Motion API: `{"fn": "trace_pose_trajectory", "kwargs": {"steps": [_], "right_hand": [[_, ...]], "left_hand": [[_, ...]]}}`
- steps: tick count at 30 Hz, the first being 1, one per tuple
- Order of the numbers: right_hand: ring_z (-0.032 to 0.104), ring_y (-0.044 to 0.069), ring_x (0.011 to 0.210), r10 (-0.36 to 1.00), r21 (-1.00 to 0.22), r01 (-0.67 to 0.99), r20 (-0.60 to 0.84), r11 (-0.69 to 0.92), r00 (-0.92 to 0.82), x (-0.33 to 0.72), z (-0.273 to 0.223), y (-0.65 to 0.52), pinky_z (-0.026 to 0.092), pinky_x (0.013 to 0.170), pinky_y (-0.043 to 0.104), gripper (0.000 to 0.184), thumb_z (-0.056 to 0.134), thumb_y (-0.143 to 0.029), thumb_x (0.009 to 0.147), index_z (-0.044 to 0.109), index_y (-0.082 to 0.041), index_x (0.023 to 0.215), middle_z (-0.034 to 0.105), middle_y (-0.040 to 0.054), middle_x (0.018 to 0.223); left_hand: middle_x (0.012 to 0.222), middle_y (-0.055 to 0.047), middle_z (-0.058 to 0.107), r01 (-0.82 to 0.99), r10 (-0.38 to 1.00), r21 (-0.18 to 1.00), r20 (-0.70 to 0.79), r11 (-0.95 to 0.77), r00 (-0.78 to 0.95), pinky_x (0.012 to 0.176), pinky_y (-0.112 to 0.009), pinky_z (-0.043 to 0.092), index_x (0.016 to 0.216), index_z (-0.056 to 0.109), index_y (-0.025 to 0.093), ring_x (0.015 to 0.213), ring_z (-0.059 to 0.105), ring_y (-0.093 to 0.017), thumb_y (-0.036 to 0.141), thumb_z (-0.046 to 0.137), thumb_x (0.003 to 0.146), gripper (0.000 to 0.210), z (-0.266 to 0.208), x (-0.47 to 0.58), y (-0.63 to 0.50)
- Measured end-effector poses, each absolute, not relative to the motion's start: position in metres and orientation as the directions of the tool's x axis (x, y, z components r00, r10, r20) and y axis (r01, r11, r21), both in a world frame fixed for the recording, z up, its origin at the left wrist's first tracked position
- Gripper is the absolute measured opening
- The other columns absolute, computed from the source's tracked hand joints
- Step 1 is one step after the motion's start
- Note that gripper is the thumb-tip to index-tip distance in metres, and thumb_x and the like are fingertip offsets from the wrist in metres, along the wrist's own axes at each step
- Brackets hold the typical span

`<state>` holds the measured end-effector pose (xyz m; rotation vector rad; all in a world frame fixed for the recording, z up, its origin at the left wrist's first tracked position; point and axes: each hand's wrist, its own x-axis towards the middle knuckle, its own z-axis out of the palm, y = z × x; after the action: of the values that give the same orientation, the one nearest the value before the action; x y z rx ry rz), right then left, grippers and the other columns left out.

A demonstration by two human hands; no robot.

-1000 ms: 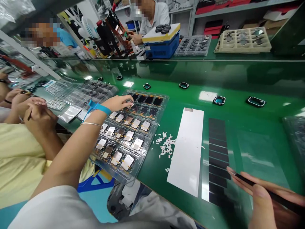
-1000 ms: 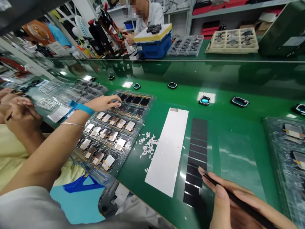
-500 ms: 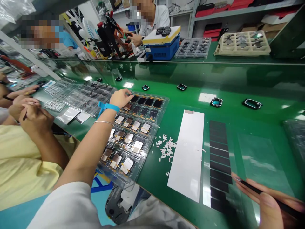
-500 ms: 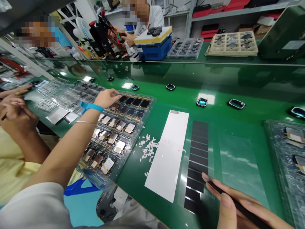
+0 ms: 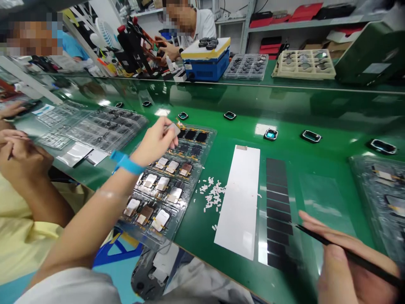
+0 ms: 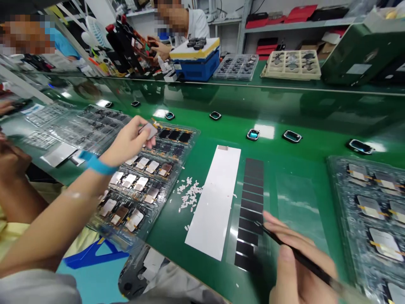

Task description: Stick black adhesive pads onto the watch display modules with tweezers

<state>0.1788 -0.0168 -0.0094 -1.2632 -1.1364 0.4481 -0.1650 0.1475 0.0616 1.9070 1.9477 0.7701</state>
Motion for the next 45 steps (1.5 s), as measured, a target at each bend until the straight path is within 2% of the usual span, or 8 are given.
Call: {"fn": "trace_pose_trajectory", "kwargs": {"steps": [3, 7, 14, 29, 33, 39, 41, 45], "right_hand": [[0.064, 0.024, 0.085, 0.862, -0.837, 0.433, 0.458, 0.335, 0.216, 0.176, -0.001, -0.017, 0.049, 0.072, 0.041, 0.014, 0.057, -0.02, 0.091, 0.07, -0.026, 0.091, 0.066, 0.0076, 0.088], [0.06, 0.015, 0.076, 0.836, -0.706, 0.469, 0.527, 0.531, -0.153, 0.162, 0.021, -0.016, 0.047, 0.055, 0.027, 0.022, 0.06, -0.01, 0.086, 0.067, -0.02, 0.104, 0.06, 0.0058, 0.092], [0.067, 0.013, 0.074, 0.713, -0.391, 0.642, 0.597, 0.659, -0.369, 0.139, 0.035, 0.001, 0.053, 0.058, 0.023, 0.024, 0.059, -0.007, 0.088, 0.064, -0.018, 0.108, 0.069, 0.0054, 0.094], [0.071, 0.017, 0.076, 0.678, -0.197, 0.714, 0.551, 0.671, -0.486, 0.134, 0.024, 0.016, 0.059, 0.058, 0.028, 0.022, 0.049, -0.006, 0.094, 0.062, -0.009, 0.111, 0.074, 0.0116, 0.098], [0.068, 0.013, 0.071, 0.733, -0.28, 0.718, 0.507, 0.638, -0.454, 0.129, 0.02, 0.017, 0.052, 0.052, 0.024, 0.018, 0.052, -0.007, 0.093, 0.063, -0.014, 0.105, 0.072, 0.0061, 0.092], [0.051, 0.007, 0.057, 0.881, -0.66, 0.598, 0.43, 0.455, -0.196, 0.132, 0.018, 0.027, 0.04, 0.049, 0.021, 0.009, 0.059, -0.012, 0.089, 0.064, -0.019, 0.087, 0.062, -0.0011, 0.075], [0.042, 0.007, 0.051, 0.929, -0.748, 0.556, 0.343, 0.361, -0.141, 0.137, 0.017, 0.029, 0.036, 0.047, 0.022, 0.009, 0.062, -0.014, 0.086, 0.065, -0.019, 0.079, 0.057, -0.0032, 0.067], [0.049, 0.007, 0.052, 0.987, -0.899, 0.419, 0.073, 0.127, -0.143, 0.142, 0.011, 0.028, 0.035, 0.046, 0.021, 0.003, 0.067, -0.016, 0.08, 0.068, -0.019, 0.08, 0.062, -0.0018, 0.071]], "left_hand": [[0.076, -0.001, 0.064, 0.624, 0.981, 0.758, 0.119, -0.189, 0.153, 0.059, -0.027, 0.049, 0.116, 0.047, 0.021, 0.063, 0.06, -0.015, 0.029, 0.042, 0.101, 0.017, 0.068, -0.128, 0.067], [0.086, -0.002, 0.063, 0.369, 0.967, 0.922, 0.021, -0.116, 0.252, 0.061, -0.026, 0.049, 0.115, 0.045, 0.027, 0.067, 0.059, -0.013, 0.025, 0.036, 0.105, 0.014, 0.057, -0.078, -0.01], [0.076, 0.002, 0.055, -0.008, 0.972, 1.0, 0.024, -0.022, 0.234, 0.059, -0.023, 0.044, 0.105, 0.051, 0.026, 0.064, 0.055, -0.012, 0.029, 0.043, 0.104, 0.008, 0.013, -0.031, -0.013], [0.081, 0.003, 0.067, 0.337, 0.964, 0.907, 0.205, -0.252, 0.168, 0.061, -0.02, 0.045, 0.099, 0.059, 0.024, 0.066, 0.06, -0.011, 0.016, 0.053, 0.097, 0.01, 0.0, -0.035, 0.007], [0.081, 0.003, 0.068, 0.39, 0.962, 0.883, 0.21, -0.262, 0.173, 0.061, -0.019, 0.045, 0.097, 0.057, 0.023, 0.066, 0.061, -0.01, 0.013, 0.053, 0.096, 0.011, 0.001, -0.035, 0.007], [0.076, 0.002, 0.064, 0.288, 0.976, 0.941, 0.134, -0.18, 0.172, 0.058, -0.02, 0.044, 0.098, 0.058, 0.024, 0.064, 0.059, -0.011, 0.02, 0.052, 0.098, 0.008, -0.004, -0.035, 0.005], [0.072, 0.003, 0.059, 0.225, 0.985, 0.967, 0.083, -0.116, 0.154, 0.057, -0.022, 0.043, 0.098, 0.057, 0.024, 0.062, 0.056, -0.012, 0.023, 0.05, 0.1, 0.008, -0.007, -0.035, 0.003], [0.079, 0.001, 0.059, 0.047, 0.989, 0.998, 0.03, -0.037, 0.147, 0.062, -0.023, 0.045, 0.105, 0.052, 0.025, 0.066, 0.056, -0.012, 0.027, 0.049, 0.102, 0.005, -0.01, -0.035, -0.001]]}}
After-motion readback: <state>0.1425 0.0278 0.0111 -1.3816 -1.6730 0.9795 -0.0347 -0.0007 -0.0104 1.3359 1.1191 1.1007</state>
